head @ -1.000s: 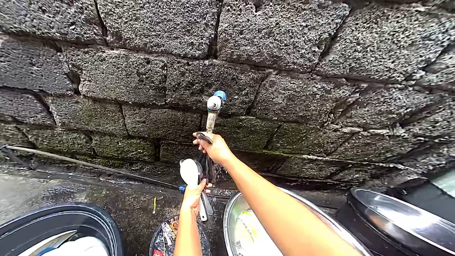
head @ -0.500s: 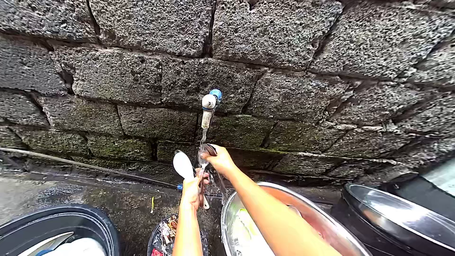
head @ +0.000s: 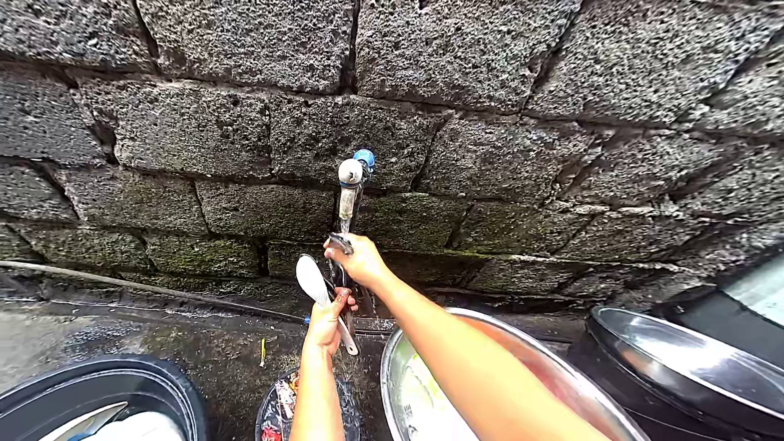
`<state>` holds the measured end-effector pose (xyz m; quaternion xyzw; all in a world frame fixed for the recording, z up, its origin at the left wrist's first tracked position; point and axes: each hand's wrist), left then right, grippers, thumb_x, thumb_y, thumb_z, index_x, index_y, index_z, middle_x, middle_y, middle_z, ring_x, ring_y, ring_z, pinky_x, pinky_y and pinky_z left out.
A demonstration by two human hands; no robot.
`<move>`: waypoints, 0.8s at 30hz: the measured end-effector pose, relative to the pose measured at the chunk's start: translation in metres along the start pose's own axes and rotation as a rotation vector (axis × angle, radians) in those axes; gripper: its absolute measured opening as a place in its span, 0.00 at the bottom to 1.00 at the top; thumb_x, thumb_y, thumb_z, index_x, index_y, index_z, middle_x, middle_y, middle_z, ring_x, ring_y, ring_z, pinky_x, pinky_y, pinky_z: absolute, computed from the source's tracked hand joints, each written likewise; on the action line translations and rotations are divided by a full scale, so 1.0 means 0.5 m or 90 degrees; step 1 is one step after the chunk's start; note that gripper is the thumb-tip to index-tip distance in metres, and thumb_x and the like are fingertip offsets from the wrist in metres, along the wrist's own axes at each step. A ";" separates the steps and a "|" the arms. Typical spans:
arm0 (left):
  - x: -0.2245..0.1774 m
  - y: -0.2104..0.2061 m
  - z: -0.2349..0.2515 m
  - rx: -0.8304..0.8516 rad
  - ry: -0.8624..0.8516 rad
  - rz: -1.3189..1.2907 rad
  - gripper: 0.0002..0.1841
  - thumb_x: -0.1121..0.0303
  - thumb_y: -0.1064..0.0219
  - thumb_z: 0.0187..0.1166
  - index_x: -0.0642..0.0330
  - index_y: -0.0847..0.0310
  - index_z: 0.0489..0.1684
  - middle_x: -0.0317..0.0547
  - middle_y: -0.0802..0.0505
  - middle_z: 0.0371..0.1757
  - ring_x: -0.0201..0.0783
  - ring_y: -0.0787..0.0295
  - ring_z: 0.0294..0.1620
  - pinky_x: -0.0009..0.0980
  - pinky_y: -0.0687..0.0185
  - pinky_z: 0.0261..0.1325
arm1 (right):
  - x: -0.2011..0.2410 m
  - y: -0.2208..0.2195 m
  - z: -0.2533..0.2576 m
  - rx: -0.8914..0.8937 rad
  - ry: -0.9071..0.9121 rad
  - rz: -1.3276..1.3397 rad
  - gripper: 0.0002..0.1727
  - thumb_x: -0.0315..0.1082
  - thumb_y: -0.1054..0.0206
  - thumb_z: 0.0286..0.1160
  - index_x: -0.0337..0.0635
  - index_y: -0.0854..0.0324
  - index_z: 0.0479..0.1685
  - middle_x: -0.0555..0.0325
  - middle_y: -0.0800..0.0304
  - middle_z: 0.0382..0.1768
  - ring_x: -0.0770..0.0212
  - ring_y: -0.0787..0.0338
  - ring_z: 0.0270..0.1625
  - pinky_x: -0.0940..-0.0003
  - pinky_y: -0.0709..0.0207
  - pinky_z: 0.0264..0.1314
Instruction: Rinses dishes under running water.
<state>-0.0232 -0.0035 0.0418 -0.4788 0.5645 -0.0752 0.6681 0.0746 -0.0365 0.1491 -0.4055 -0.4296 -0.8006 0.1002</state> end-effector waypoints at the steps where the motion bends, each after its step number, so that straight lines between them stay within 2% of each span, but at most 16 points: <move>1: 0.006 0.010 0.000 0.009 0.000 -0.013 0.09 0.76 0.47 0.90 0.55 0.23 0.42 0.37 0.13 0.30 0.30 0.13 0.30 0.25 0.14 0.37 | 0.010 0.005 0.012 -0.001 0.015 -0.018 0.11 0.29 0.32 0.81 0.32 0.13 0.56 0.43 0.07 0.48 0.52 0.09 0.54 0.51 0.20 0.65; 3: 0.020 0.027 0.004 0.013 0.012 -0.019 0.09 0.77 0.49 0.90 0.56 0.24 0.42 0.38 0.11 0.31 0.31 0.12 0.31 0.26 0.13 0.39 | 0.028 0.015 0.028 0.013 0.029 -0.061 0.11 0.29 0.35 0.85 0.33 0.13 0.57 0.45 0.06 0.50 0.53 0.09 0.56 0.54 0.22 0.67; 5: 0.038 0.041 0.013 -0.022 0.033 0.029 0.07 0.76 0.48 0.90 0.59 0.24 0.46 0.41 0.10 0.32 0.31 0.12 0.30 0.24 0.15 0.35 | 0.034 0.021 0.035 -0.002 0.063 -0.085 0.12 0.29 0.37 0.86 0.33 0.13 0.59 0.45 0.06 0.51 0.52 0.08 0.58 0.53 0.22 0.69; 6: 0.050 0.048 0.020 -0.057 0.044 0.077 0.06 0.75 0.46 0.90 0.63 0.24 0.52 0.43 0.10 0.34 0.31 0.13 0.31 0.23 0.18 0.34 | 0.042 0.028 0.039 0.007 0.056 -0.094 0.14 0.29 0.39 0.87 0.34 0.14 0.62 0.45 0.06 0.53 0.52 0.08 0.60 0.53 0.23 0.72; 7: 0.064 0.058 0.026 -0.097 0.055 0.126 0.09 0.75 0.43 0.89 0.67 0.24 0.59 0.45 0.09 0.36 0.30 0.15 0.29 0.23 0.22 0.31 | 0.050 0.034 0.043 0.032 0.053 -0.094 0.15 0.30 0.41 0.89 0.35 0.15 0.64 0.45 0.06 0.55 0.53 0.09 0.61 0.54 0.23 0.72; 8: 0.075 0.069 0.029 -0.123 0.075 0.169 0.13 0.76 0.42 0.88 0.69 0.26 0.66 0.47 0.08 0.37 0.29 0.17 0.27 0.22 0.25 0.28 | 0.057 0.037 0.045 0.065 0.051 -0.089 0.15 0.30 0.42 0.90 0.35 0.15 0.65 0.46 0.06 0.55 0.55 0.08 0.58 0.56 0.21 0.69; 10: 0.084 0.077 0.025 -0.123 0.127 0.204 0.17 0.75 0.43 0.89 0.67 0.32 0.73 0.47 0.08 0.38 0.27 0.20 0.23 0.21 0.29 0.24 | 0.070 0.039 0.044 0.138 0.038 -0.099 0.15 0.30 0.45 0.92 0.36 0.19 0.67 0.49 0.09 0.50 0.61 0.08 0.44 0.64 0.14 0.51; 11: 0.083 0.073 0.021 -0.102 0.143 0.188 0.17 0.75 0.44 0.90 0.65 0.34 0.75 0.46 0.09 0.36 0.26 0.22 0.21 0.20 0.29 0.23 | 0.070 0.038 0.042 0.139 0.046 -0.126 0.14 0.30 0.43 0.91 0.35 0.18 0.65 0.49 0.08 0.48 0.60 0.09 0.40 0.63 0.15 0.48; 12: 0.080 0.068 0.017 -0.071 0.146 0.156 0.17 0.74 0.46 0.91 0.63 0.34 0.76 0.45 0.10 0.34 0.26 0.23 0.19 0.20 0.29 0.22 | 0.063 0.035 0.041 0.114 0.060 -0.161 0.13 0.30 0.39 0.88 0.33 0.15 0.61 0.46 0.06 0.46 0.55 0.08 0.41 0.58 0.16 0.51; 14: 0.076 0.061 0.012 0.016 0.121 0.081 0.17 0.75 0.50 0.92 0.63 0.32 0.75 0.42 0.14 0.30 0.26 0.25 0.18 0.19 0.26 0.23 | 0.051 0.031 0.038 0.063 -0.003 -0.219 0.14 0.36 0.33 0.85 0.34 0.13 0.56 0.42 0.06 0.48 0.45 0.07 0.53 0.45 0.20 0.64; 15: 0.071 0.058 0.010 0.055 0.110 0.055 0.16 0.76 0.52 0.91 0.64 0.30 0.74 0.41 0.15 0.28 0.26 0.25 0.17 0.19 0.25 0.24 | 0.045 0.029 0.034 0.038 -0.054 -0.232 0.15 0.37 0.32 0.84 0.34 0.13 0.55 0.39 0.07 0.51 0.42 0.08 0.58 0.42 0.22 0.67; 16: 0.066 0.055 0.008 0.090 0.104 0.045 0.16 0.77 0.52 0.90 0.65 0.29 0.71 0.39 0.15 0.26 0.25 0.24 0.17 0.19 0.25 0.24 | 0.037 0.027 0.027 0.019 -0.101 -0.220 0.17 0.39 0.30 0.82 0.32 0.13 0.55 0.36 0.08 0.52 0.40 0.10 0.60 0.40 0.24 0.68; 18: 0.054 0.051 0.003 0.158 0.099 0.049 0.15 0.78 0.52 0.87 0.65 0.26 0.66 0.37 0.14 0.24 0.24 0.23 0.17 0.18 0.23 0.26 | 0.000 0.020 0.017 0.023 -0.167 -0.134 0.19 0.42 0.24 0.77 0.32 0.14 0.51 0.37 0.10 0.47 0.42 0.12 0.53 0.40 0.24 0.60; 20: 0.048 0.046 0.000 0.183 0.092 0.052 0.13 0.78 0.50 0.85 0.66 0.25 0.61 0.37 0.12 0.24 0.25 0.19 0.19 0.19 0.20 0.28 | -0.036 0.012 0.005 0.095 -0.228 -0.036 0.17 0.39 0.23 0.76 0.34 0.14 0.53 0.42 0.12 0.47 0.49 0.14 0.50 0.46 0.23 0.57; 22: 0.043 0.034 0.000 0.145 0.071 0.040 0.12 0.78 0.51 0.87 0.66 0.23 0.58 0.40 0.09 0.27 0.27 0.15 0.22 0.20 0.18 0.30 | -0.053 0.007 -0.011 0.126 -0.232 0.048 0.11 0.29 0.28 0.78 0.36 0.15 0.55 0.46 0.11 0.46 0.55 0.13 0.47 0.54 0.20 0.54; 24: 0.037 0.020 0.005 0.073 0.030 0.006 0.10 0.77 0.51 0.90 0.66 0.22 0.54 0.44 0.06 0.32 0.29 0.11 0.26 0.21 0.16 0.31 | -0.050 0.004 -0.028 0.123 -0.207 0.150 0.09 0.23 0.33 0.79 0.37 0.16 0.53 0.54 0.14 0.38 0.65 0.19 0.34 0.68 0.23 0.39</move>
Point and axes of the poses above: each hand's wrist, its own z-axis towards the middle knuckle, its own y-axis out of the back of the hand, x = y × z
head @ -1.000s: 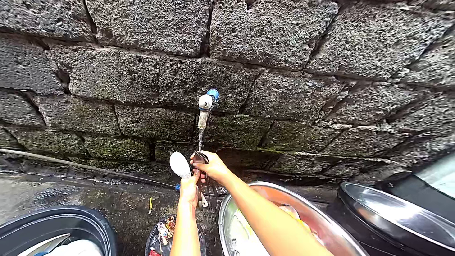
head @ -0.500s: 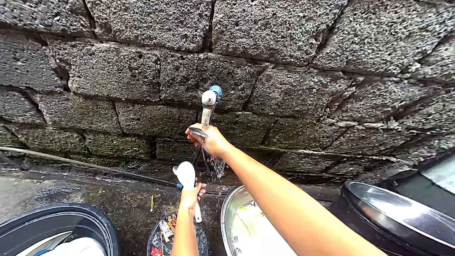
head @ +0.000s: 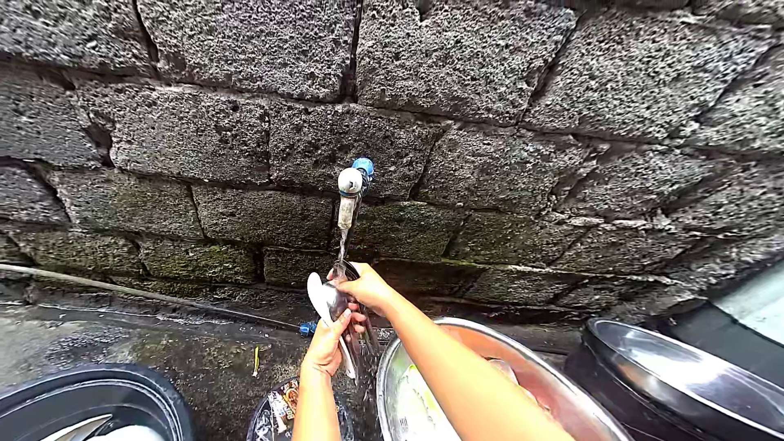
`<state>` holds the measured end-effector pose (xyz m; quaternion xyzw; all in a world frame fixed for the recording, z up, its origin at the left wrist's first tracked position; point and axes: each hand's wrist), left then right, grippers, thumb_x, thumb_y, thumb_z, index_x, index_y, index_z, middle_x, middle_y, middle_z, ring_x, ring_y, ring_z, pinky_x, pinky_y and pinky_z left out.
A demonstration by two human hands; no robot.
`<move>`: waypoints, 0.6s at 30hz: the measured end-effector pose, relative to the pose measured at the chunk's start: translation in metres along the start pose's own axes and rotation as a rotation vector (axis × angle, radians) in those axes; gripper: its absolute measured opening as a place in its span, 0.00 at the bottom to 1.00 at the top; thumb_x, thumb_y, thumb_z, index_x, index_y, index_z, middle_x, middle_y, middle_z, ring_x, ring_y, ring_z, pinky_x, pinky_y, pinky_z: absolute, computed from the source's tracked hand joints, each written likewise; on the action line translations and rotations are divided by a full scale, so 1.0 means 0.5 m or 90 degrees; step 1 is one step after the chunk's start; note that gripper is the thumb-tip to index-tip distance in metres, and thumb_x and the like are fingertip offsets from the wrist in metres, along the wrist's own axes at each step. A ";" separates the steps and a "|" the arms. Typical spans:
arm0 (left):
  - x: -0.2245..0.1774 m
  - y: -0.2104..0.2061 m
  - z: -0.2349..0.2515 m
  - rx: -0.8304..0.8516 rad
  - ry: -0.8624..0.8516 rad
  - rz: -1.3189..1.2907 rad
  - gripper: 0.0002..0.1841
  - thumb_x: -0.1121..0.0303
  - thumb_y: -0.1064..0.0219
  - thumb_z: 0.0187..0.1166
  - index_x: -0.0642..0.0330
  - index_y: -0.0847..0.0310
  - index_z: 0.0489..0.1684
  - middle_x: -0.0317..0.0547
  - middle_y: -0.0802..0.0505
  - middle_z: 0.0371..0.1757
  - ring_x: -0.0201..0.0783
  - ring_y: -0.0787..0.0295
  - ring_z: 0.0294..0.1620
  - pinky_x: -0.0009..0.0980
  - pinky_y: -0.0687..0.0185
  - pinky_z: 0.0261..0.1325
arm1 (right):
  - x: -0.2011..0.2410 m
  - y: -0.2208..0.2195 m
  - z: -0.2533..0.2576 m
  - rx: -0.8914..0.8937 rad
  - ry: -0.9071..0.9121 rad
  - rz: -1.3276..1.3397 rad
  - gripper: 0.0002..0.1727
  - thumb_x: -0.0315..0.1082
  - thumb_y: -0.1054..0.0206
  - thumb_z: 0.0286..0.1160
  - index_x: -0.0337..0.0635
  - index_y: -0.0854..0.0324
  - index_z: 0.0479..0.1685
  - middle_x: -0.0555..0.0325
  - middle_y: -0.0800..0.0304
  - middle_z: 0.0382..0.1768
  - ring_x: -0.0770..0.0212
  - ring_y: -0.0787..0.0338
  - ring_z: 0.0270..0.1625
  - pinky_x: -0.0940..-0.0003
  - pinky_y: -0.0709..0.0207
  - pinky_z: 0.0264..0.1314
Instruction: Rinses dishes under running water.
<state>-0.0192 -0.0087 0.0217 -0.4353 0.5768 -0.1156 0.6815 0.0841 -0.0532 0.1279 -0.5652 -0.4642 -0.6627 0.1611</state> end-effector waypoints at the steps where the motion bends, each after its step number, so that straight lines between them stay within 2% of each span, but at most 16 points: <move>1: -0.003 -0.004 0.004 -0.032 -0.025 -0.017 0.10 0.77 0.51 0.90 0.64 0.22 0.53 0.45 0.06 0.34 0.29 0.11 0.27 0.21 0.16 0.31 | -0.002 -0.004 -0.004 0.000 0.012 0.052 0.07 0.24 0.33 0.79 0.37 0.16 0.52 0.57 0.16 0.33 0.70 0.22 0.27 0.74 0.26 0.32; 2: -0.007 -0.008 0.007 -0.057 -0.044 -0.026 0.10 0.76 0.50 0.91 0.64 0.22 0.54 0.46 0.06 0.35 0.29 0.11 0.28 0.21 0.16 0.31 | -0.003 -0.006 -0.007 -0.002 0.017 0.097 0.07 0.25 0.33 0.80 0.37 0.16 0.51 0.58 0.14 0.33 0.71 0.20 0.28 0.76 0.24 0.33; 4: -0.016 -0.015 0.010 -0.086 -0.060 -0.025 0.09 0.76 0.49 0.90 0.63 0.23 0.54 0.46 0.05 0.36 0.30 0.10 0.29 0.22 0.15 0.33 | -0.005 -0.006 -0.006 -0.014 0.014 0.123 0.08 0.30 0.32 0.82 0.36 0.16 0.51 0.57 0.10 0.37 0.70 0.14 0.35 0.72 0.19 0.44; 7: -0.018 -0.012 0.015 -0.097 -0.082 -0.023 0.06 0.79 0.46 0.88 0.63 0.23 0.49 0.45 0.07 0.33 0.31 0.11 0.28 0.22 0.16 0.33 | 0.002 -0.009 0.003 -0.021 0.006 -0.026 0.16 0.42 0.34 0.86 0.35 0.13 0.51 0.52 0.10 0.39 0.63 0.13 0.41 0.61 0.21 0.53; 8: -0.018 -0.012 0.016 -0.103 -0.090 -0.023 0.06 0.78 0.45 0.88 0.62 0.23 0.50 0.43 0.08 0.32 0.30 0.12 0.28 0.22 0.16 0.33 | 0.007 -0.012 0.002 -0.020 0.007 -0.076 0.18 0.44 0.36 0.87 0.35 0.13 0.50 0.51 0.10 0.39 0.61 0.14 0.40 0.58 0.21 0.52; 10: -0.021 -0.021 0.018 -0.126 -0.107 -0.017 0.05 0.76 0.44 0.89 0.60 0.22 0.49 0.40 0.10 0.31 0.28 0.13 0.28 0.21 0.17 0.33 | 0.020 -0.023 -0.003 -0.027 -0.003 -0.144 0.21 0.48 0.39 0.89 0.37 0.14 0.51 0.52 0.15 0.34 0.61 0.18 0.32 0.61 0.23 0.41; 11: -0.025 -0.026 0.019 -0.136 -0.108 -0.008 0.05 0.74 0.43 0.89 0.60 0.21 0.49 0.40 0.10 0.30 0.28 0.14 0.28 0.21 0.18 0.32 | 0.027 -0.025 -0.005 -0.025 -0.006 -0.164 0.21 0.47 0.40 0.90 0.36 0.16 0.56 0.49 0.14 0.39 0.59 0.17 0.35 0.59 0.22 0.44; 13: -0.032 -0.029 0.018 -0.126 -0.092 0.014 0.05 0.74 0.43 0.89 0.60 0.20 0.47 0.40 0.11 0.30 0.28 0.15 0.28 0.21 0.18 0.33 | 0.047 -0.022 -0.007 -0.032 0.025 -0.202 0.20 0.42 0.39 0.90 0.33 0.17 0.63 0.42 0.10 0.53 0.51 0.12 0.53 0.52 0.23 0.64; 15: -0.036 -0.022 0.016 -0.099 -0.049 0.031 0.06 0.75 0.43 0.89 0.62 0.20 0.44 0.41 0.10 0.29 0.30 0.13 0.27 0.21 0.17 0.32 | 0.057 -0.016 0.001 -0.066 0.086 -0.217 0.15 0.36 0.41 0.90 0.33 0.16 0.59 0.44 0.08 0.49 0.50 0.11 0.55 0.49 0.24 0.66; 16: -0.035 -0.018 0.014 -0.084 -0.025 0.038 0.06 0.75 0.44 0.89 0.63 0.21 0.44 0.42 0.10 0.29 0.30 0.13 0.27 0.21 0.18 0.31 | 0.068 -0.012 0.003 -0.083 0.088 -0.213 0.15 0.35 0.42 0.91 0.33 0.16 0.60 0.44 0.08 0.49 0.50 0.11 0.55 0.49 0.24 0.66; 18: -0.026 -0.006 0.016 -0.056 0.007 0.050 0.06 0.76 0.46 0.89 0.64 0.23 0.46 0.44 0.08 0.31 0.30 0.12 0.28 0.20 0.20 0.30 | 0.088 -0.005 0.008 -0.129 0.087 -0.152 0.14 0.32 0.44 0.92 0.34 0.18 0.62 0.46 0.09 0.48 0.54 0.10 0.51 0.55 0.20 0.62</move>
Point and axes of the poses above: each hand's wrist, its own z-axis towards the middle knuckle, its own y-axis out of the back of the hand, x = y × z
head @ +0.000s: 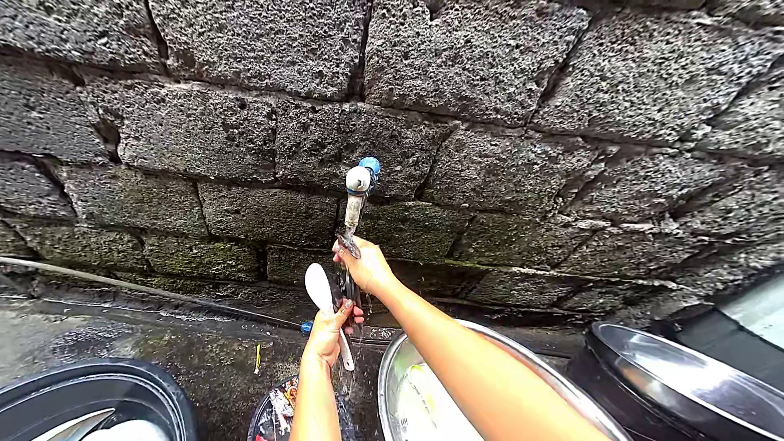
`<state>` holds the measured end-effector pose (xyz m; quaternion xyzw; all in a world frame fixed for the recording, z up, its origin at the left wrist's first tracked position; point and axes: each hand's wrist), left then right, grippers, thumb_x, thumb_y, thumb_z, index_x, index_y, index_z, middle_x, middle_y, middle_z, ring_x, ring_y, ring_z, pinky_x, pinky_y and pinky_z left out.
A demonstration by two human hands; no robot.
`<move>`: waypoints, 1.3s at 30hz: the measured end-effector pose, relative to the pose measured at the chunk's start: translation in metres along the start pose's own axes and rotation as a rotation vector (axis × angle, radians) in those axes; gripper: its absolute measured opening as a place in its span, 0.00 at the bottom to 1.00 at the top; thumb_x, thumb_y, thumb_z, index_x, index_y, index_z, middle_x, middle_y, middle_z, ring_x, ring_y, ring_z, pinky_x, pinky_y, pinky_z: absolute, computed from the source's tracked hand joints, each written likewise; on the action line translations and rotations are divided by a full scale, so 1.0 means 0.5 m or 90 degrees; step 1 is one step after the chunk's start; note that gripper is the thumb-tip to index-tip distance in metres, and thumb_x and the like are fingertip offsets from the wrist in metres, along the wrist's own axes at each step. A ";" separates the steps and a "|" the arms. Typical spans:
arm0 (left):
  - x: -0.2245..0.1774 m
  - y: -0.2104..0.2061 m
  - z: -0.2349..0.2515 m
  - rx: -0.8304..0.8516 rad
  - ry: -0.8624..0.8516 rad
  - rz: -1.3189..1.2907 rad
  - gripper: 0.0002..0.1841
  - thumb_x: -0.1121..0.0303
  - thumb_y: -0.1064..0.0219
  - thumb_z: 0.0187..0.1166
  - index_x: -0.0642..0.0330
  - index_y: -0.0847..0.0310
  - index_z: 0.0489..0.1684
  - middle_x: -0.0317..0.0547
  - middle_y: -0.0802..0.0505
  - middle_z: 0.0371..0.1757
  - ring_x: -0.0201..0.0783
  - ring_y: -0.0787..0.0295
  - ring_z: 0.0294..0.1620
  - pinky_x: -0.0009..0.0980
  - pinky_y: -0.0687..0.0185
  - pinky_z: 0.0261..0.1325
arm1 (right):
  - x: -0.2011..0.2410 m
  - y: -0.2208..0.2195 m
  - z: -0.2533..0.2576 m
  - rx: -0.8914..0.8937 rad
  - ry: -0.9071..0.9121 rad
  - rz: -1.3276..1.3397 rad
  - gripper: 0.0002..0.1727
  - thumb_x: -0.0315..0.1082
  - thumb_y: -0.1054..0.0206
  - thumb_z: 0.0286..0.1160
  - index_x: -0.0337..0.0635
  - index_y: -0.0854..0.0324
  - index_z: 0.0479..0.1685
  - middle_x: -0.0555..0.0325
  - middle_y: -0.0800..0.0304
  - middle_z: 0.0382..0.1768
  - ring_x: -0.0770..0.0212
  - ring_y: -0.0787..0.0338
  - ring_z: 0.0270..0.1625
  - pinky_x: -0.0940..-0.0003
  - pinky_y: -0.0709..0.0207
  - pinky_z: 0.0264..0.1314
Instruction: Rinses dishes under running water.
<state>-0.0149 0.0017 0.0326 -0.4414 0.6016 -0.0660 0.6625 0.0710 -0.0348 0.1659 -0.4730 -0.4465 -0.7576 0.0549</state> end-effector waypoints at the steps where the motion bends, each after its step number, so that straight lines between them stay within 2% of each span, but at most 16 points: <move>1: 0.009 0.007 0.002 0.007 0.008 0.008 0.06 0.77 0.46 0.89 0.64 0.22 0.46 0.45 0.07 0.33 0.30 0.11 0.30 0.20 0.20 0.30 | 0.005 0.003 0.004 -0.023 0.003 0.049 0.14 0.31 0.45 0.92 0.33 0.20 0.64 0.47 0.10 0.46 0.58 0.09 0.47 0.61 0.16 0.57; 3: 0.034 0.023 0.003 0.016 0.026 0.038 0.06 0.77 0.44 0.88 0.65 0.20 0.48 0.48 0.04 0.41 0.31 0.08 0.37 0.20 0.19 0.34 | 0.009 0.012 0.009 -0.040 0.033 0.089 0.14 0.31 0.46 0.93 0.34 0.21 0.64 0.51 0.10 0.45 0.66 0.11 0.38 0.69 0.16 0.45; 5: 0.052 0.034 0.001 0.023 0.054 0.044 0.07 0.77 0.43 0.88 0.64 0.18 0.47 0.48 0.05 0.44 0.31 0.08 0.41 0.21 0.20 0.34 | 0.004 0.027 0.011 0.012 0.054 0.025 0.12 0.33 0.43 0.91 0.35 0.19 0.59 0.53 0.10 0.42 0.67 0.18 0.32 0.67 0.23 0.41; 8: 0.051 0.028 -0.007 0.031 0.070 -0.012 0.08 0.79 0.46 0.87 0.63 0.20 0.42 0.46 0.07 0.39 0.31 0.09 0.35 0.20 0.18 0.30 | -0.023 0.028 0.003 0.188 -0.027 -0.074 0.14 0.37 0.33 0.84 0.35 0.16 0.59 0.48 0.13 0.38 0.58 0.18 0.34 0.58 0.21 0.44; 10: 0.033 0.016 -0.010 0.031 0.069 -0.028 0.08 0.80 0.47 0.87 0.63 0.23 0.41 0.44 0.09 0.34 0.29 0.12 0.28 0.19 0.20 0.27 | -0.047 0.012 -0.010 0.251 -0.122 -0.062 0.14 0.37 0.30 0.83 0.38 0.16 0.59 0.52 0.16 0.37 0.63 0.22 0.33 0.64 0.25 0.41; 12: 0.024 0.006 -0.005 0.005 0.064 -0.026 0.05 0.78 0.45 0.88 0.64 0.23 0.45 0.45 0.08 0.34 0.29 0.14 0.24 0.19 0.21 0.25 | -0.069 -0.002 -0.023 0.198 -0.205 0.044 0.13 0.35 0.30 0.82 0.40 0.16 0.58 0.58 0.20 0.32 0.69 0.27 0.27 0.72 0.31 0.32; 15: 0.021 0.008 0.001 -0.011 0.053 -0.036 0.09 0.74 0.44 0.90 0.63 0.24 0.60 0.49 0.05 0.42 0.32 0.11 0.29 0.23 0.16 0.32 | -0.081 -0.004 -0.029 0.092 -0.257 0.240 0.09 0.28 0.30 0.80 0.40 0.16 0.55 0.62 0.20 0.28 0.73 0.27 0.23 0.78 0.32 0.25; 19: 0.011 -0.002 -0.005 0.008 0.024 -0.067 0.09 0.74 0.49 0.91 0.63 0.23 0.52 0.45 0.08 0.35 0.30 0.14 0.26 0.23 0.15 0.33 | -0.101 0.011 -0.025 0.086 -0.213 0.399 0.06 0.27 0.39 0.86 0.41 0.18 0.52 0.68 0.25 0.22 0.77 0.33 0.18 0.83 0.38 0.21; 22: 0.010 -0.011 -0.002 -0.036 0.013 -0.023 0.04 0.78 0.42 0.86 0.63 0.23 0.50 0.41 0.11 0.30 0.29 0.16 0.25 0.22 0.16 0.33 | -0.096 0.003 -0.031 0.114 -0.169 0.353 0.09 0.31 0.39 0.88 0.40 0.19 0.58 0.65 0.21 0.27 0.75 0.29 0.22 0.81 0.34 0.25; 24: 0.011 -0.015 0.000 -0.058 0.017 -0.012 0.05 0.80 0.38 0.83 0.63 0.23 0.49 0.40 0.12 0.28 0.28 0.16 0.24 0.22 0.16 0.32 | -0.085 0.004 -0.040 0.179 -0.109 0.248 0.14 0.33 0.34 0.85 0.39 0.20 0.63 0.57 0.12 0.42 0.70 0.16 0.36 0.73 0.20 0.41; 26: 0.011 -0.015 0.001 -0.081 0.015 -0.029 0.04 0.82 0.38 0.82 0.63 0.23 0.45 0.41 0.13 0.26 0.29 0.16 0.23 0.21 0.16 0.30 | -0.074 0.007 -0.041 0.225 -0.058 0.154 0.18 0.27 0.29 0.78 0.34 0.20 0.65 0.49 0.11 0.53 0.63 0.13 0.51 0.65 0.19 0.60; 27: 0.012 -0.013 -0.001 -0.093 0.014 -0.038 0.04 0.81 0.38 0.83 0.63 0.24 0.46 0.41 0.12 0.27 0.29 0.15 0.24 0.22 0.15 0.31 | -0.074 0.009 -0.040 0.229 -0.047 0.125 0.17 0.24 0.29 0.76 0.32 0.19 0.63 0.48 0.12 0.52 0.63 0.14 0.51 0.64 0.20 0.60; 30: 0.011 -0.014 0.000 -0.106 0.001 -0.054 0.04 0.78 0.37 0.84 0.64 0.23 0.50 0.44 0.09 0.32 0.32 0.10 0.30 0.25 0.12 0.37 | -0.082 0.013 -0.033 0.201 -0.034 0.078 0.14 0.19 0.31 0.75 0.33 0.16 0.58 0.51 0.12 0.45 0.66 0.16 0.40 0.69 0.21 0.45; 34: 0.007 -0.023 0.003 -0.120 -0.022 -0.074 0.06 0.75 0.39 0.86 0.65 0.23 0.54 0.47 0.08 0.35 0.35 0.08 0.33 0.29 0.10 0.40 | -0.092 -0.002 -0.027 0.102 -0.009 0.030 0.16 0.25 0.24 0.72 0.32 0.14 0.58 0.44 0.08 0.50 0.56 0.10 0.53 0.55 0.20 0.63; 37: -0.006 -0.037 -0.002 -0.137 -0.031 -0.069 0.05 0.73 0.39 0.87 0.65 0.21 0.50 0.46 0.08 0.32 0.33 0.10 0.30 0.28 0.11 0.36 | -0.100 -0.021 -0.027 0.014 0.026 0.047 0.10 0.31 0.24 0.74 0.34 0.10 0.47 0.49 0.07 0.42 0.60 0.11 0.46 0.56 0.20 0.58; 39: -0.012 -0.036 -0.004 -0.136 -0.029 -0.057 0.05 0.73 0.38 0.86 0.64 0.22 0.50 0.45 0.08 0.32 0.33 0.10 0.30 0.27 0.12 0.37 | -0.101 -0.028 -0.028 0.009 -0.003 0.066 0.11 0.35 0.27 0.79 0.35 0.11 0.47 0.50 0.08 0.42 0.62 0.12 0.45 0.59 0.21 0.57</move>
Point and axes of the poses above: each hand's wrist, its own z-axis towards the middle knuckle, its own y-axis out of the back of the hand, x = y × z
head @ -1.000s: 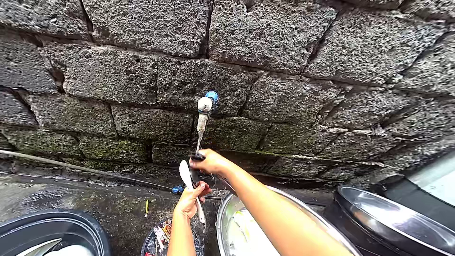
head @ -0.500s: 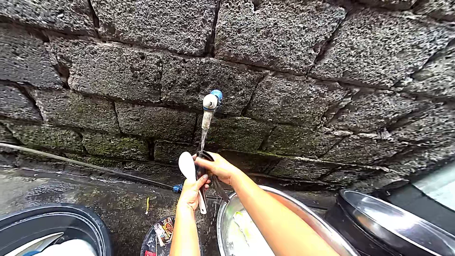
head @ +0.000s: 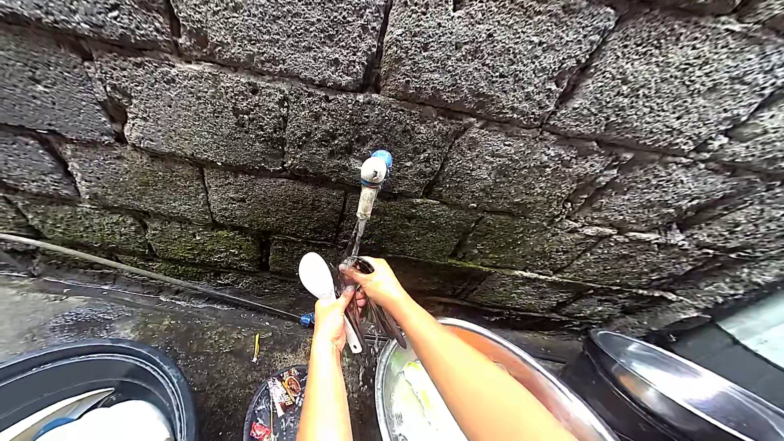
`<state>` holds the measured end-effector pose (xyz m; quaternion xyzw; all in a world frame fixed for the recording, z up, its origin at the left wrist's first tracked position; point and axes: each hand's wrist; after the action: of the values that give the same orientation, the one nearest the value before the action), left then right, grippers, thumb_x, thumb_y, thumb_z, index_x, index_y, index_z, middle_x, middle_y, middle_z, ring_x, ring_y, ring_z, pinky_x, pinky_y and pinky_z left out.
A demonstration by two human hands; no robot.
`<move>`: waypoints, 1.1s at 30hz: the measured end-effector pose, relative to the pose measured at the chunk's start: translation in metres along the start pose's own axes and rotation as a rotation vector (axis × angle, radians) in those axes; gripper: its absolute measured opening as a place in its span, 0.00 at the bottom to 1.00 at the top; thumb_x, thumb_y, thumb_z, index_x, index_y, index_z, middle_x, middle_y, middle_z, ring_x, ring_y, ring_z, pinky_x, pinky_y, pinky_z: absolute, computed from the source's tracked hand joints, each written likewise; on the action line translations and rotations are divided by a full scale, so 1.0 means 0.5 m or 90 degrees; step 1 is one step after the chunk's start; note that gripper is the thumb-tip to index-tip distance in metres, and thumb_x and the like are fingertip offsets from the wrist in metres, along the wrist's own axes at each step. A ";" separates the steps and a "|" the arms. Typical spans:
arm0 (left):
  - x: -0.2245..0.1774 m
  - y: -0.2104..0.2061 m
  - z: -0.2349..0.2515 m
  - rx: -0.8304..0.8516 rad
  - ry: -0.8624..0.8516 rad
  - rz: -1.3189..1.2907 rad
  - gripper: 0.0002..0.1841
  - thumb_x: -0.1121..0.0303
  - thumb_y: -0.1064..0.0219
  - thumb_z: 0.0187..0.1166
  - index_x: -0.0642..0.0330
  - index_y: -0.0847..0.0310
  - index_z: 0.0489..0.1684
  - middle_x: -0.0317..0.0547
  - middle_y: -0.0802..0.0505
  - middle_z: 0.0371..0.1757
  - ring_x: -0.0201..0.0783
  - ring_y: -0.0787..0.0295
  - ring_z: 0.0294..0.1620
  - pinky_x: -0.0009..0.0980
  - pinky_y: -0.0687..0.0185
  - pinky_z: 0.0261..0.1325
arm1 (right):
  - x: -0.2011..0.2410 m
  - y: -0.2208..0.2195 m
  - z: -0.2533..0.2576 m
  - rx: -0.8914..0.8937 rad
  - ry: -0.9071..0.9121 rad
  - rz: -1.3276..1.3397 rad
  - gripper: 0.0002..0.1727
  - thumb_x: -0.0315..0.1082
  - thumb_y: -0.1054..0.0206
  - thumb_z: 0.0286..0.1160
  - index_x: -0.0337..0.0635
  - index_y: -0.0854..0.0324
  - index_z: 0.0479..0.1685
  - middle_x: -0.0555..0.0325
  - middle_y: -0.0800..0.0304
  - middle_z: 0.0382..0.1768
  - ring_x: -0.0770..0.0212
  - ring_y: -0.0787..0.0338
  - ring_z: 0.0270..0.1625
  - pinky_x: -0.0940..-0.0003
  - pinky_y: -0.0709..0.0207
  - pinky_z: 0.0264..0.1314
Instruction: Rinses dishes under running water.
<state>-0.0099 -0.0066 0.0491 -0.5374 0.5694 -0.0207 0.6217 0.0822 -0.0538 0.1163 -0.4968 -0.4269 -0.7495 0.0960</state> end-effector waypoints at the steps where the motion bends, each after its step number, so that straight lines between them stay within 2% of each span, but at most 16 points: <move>1: 0.001 0.002 0.001 0.001 0.003 0.009 0.05 0.73 0.37 0.86 0.64 0.22 0.50 0.44 0.09 0.32 0.33 0.10 0.30 0.27 0.12 0.37 | -0.002 0.000 0.000 0.011 -0.015 0.001 0.12 0.36 0.27 0.80 0.35 0.11 0.49 0.50 0.08 0.42 0.62 0.13 0.45 0.59 0.21 0.57; 4: 0.003 0.009 0.003 0.030 0.029 0.035 0.05 0.72 0.38 0.86 0.65 0.20 0.47 0.44 0.08 0.31 0.32 0.11 0.29 0.26 0.13 0.36 | 0.001 0.013 0.006 0.067 -0.002 -0.043 0.11 0.34 0.26 0.78 0.35 0.11 0.49 0.50 0.08 0.44 0.61 0.12 0.47 0.58 0.21 0.58; 6: 0.005 0.014 0.000 0.072 0.048 0.042 0.04 0.73 0.39 0.87 0.64 0.21 0.49 0.44 0.08 0.32 0.32 0.10 0.31 0.27 0.13 0.38 | 0.012 0.025 0.010 0.028 0.038 -0.053 0.12 0.32 0.25 0.76 0.33 0.11 0.51 0.46 0.07 0.46 0.58 0.10 0.47 0.56 0.19 0.58; 8: 0.011 0.022 -0.003 0.107 0.050 0.051 0.03 0.77 0.40 0.86 0.65 0.24 0.50 0.43 0.08 0.30 0.32 0.10 0.29 0.26 0.12 0.37 | 0.030 0.034 0.020 -0.052 0.061 -0.037 0.12 0.30 0.28 0.78 0.31 0.13 0.53 0.46 0.09 0.44 0.59 0.12 0.40 0.57 0.17 0.48; 10: 0.018 0.028 -0.005 0.110 0.054 0.048 0.02 0.79 0.40 0.85 0.64 0.24 0.47 0.42 0.09 0.28 0.31 0.11 0.27 0.24 0.13 0.36 | 0.039 0.040 0.030 -0.089 0.063 0.010 0.11 0.31 0.29 0.80 0.33 0.13 0.53 0.50 0.10 0.43 0.64 0.14 0.39 0.64 0.20 0.43; 12: 0.021 0.026 -0.003 0.102 0.054 0.047 0.02 0.79 0.39 0.85 0.65 0.24 0.48 0.44 0.08 0.28 0.33 0.09 0.27 0.26 0.12 0.36 | 0.034 0.033 0.026 -0.050 0.045 0.089 0.11 0.30 0.33 0.82 0.33 0.16 0.57 0.54 0.08 0.44 0.70 0.14 0.38 0.72 0.22 0.38; 14: 0.021 0.020 0.002 0.102 0.056 0.036 0.03 0.78 0.40 0.85 0.66 0.24 0.50 0.46 0.08 0.28 0.34 0.09 0.28 0.28 0.11 0.37 | 0.032 0.024 0.017 0.040 -0.018 0.142 0.14 0.31 0.36 0.85 0.34 0.21 0.63 0.57 0.07 0.43 0.71 0.14 0.37 0.74 0.22 0.37; 16: 0.024 0.020 0.003 0.101 0.064 0.024 0.03 0.77 0.41 0.87 0.65 0.24 0.49 0.45 0.09 0.28 0.34 0.10 0.27 0.27 0.12 0.37 | 0.033 0.019 0.014 0.058 -0.066 0.146 0.15 0.32 0.38 0.87 0.35 0.22 0.67 0.59 0.07 0.40 0.72 0.14 0.34 0.75 0.24 0.35; 19: 0.027 0.036 0.005 0.081 0.089 0.051 0.07 0.73 0.41 0.89 0.65 0.21 0.40 0.44 0.09 0.26 0.31 0.12 0.25 0.22 0.15 0.31 | 0.054 0.045 0.034 -0.059 -0.041 0.180 0.13 0.32 0.43 0.91 0.37 0.21 0.64 0.60 0.10 0.36 0.73 0.17 0.29 0.76 0.24 0.31; 21: 0.032 0.050 0.013 0.065 0.107 0.111 0.08 0.71 0.40 0.88 0.66 0.20 0.40 0.44 0.09 0.26 0.29 0.13 0.23 0.21 0.17 0.29 | 0.074 0.081 0.049 -0.108 -0.018 0.212 0.10 0.33 0.43 0.91 0.40 0.21 0.60 0.66 0.16 0.32 0.75 0.21 0.26 0.80 0.27 0.29; 23: 0.033 0.054 0.019 0.070 0.111 0.150 0.08 0.72 0.38 0.87 0.68 0.20 0.40 0.43 0.09 0.25 0.28 0.14 0.21 0.20 0.18 0.28 | 0.076 0.107 0.048 -0.046 0.005 0.132 0.10 0.28 0.39 0.86 0.37 0.20 0.59 0.63 0.17 0.35 0.74 0.23 0.29 0.77 0.26 0.34; 25: 0.029 0.043 0.018 0.090 0.102 0.155 0.08 0.73 0.38 0.87 0.68 0.20 0.39 0.43 0.09 0.23 0.28 0.16 0.20 0.20 0.19 0.27 | 0.058 0.108 0.029 0.088 0.027 0.012 0.13 0.24 0.29 0.75 0.32 0.17 0.57 0.51 0.11 0.45 0.63 0.14 0.44 0.63 0.19 0.53; 26: 0.026 0.036 0.015 0.102 0.094 0.147 0.08 0.73 0.39 0.87 0.68 0.20 0.38 0.43 0.10 0.23 0.28 0.16 0.20 0.20 0.19 0.27 | 0.041 0.096 0.020 0.148 0.028 -0.016 0.15 0.23 0.25 0.70 0.31 0.16 0.56 0.49 0.10 0.46 0.60 0.13 0.48 0.59 0.18 0.57; 28: 0.021 0.025 0.011 0.121 0.082 0.122 0.05 0.76 0.40 0.87 0.67 0.22 0.40 0.43 0.10 0.24 0.28 0.15 0.20 0.20 0.18 0.28 | 0.008 0.068 0.004 0.223 0.001 -0.003 0.18 0.22 0.24 0.68 0.32 0.17 0.57 0.48 0.11 0.49 0.60 0.12 0.51 0.59 0.19 0.60; 30: 0.020 0.023 0.008 0.116 0.077 0.092 0.04 0.76 0.41 0.87 0.66 0.22 0.42 0.44 0.10 0.24 0.29 0.14 0.22 0.21 0.16 0.29 | -0.008 0.049 -0.006 0.208 -0.023 0.047 0.15 0.22 0.27 0.72 0.33 0.17 0.57 0.49 0.11 0.50 0.62 0.13 0.51 0.62 0.20 0.61; 33: 0.024 0.034 0.007 0.112 0.047 0.050 0.05 0.76 0.43 0.89 0.65 0.22 0.49 0.44 0.07 0.32 0.33 0.09 0.30 0.26 0.12 0.39 | -0.003 0.042 -0.002 0.088 0.001 0.093 0.14 0.20 0.28 0.71 0.32 0.16 0.56 0.49 0.11 0.49 0.62 0.13 0.51 0.62 0.19 0.60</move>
<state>-0.0131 -0.0045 0.0283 -0.4568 0.6086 -0.0666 0.6454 0.0941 -0.0681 0.1263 -0.5183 -0.4401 -0.7096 0.1849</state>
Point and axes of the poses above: each hand's wrist, its own z-axis towards the middle knuckle, its own y-axis out of the back of the hand, x = y × z
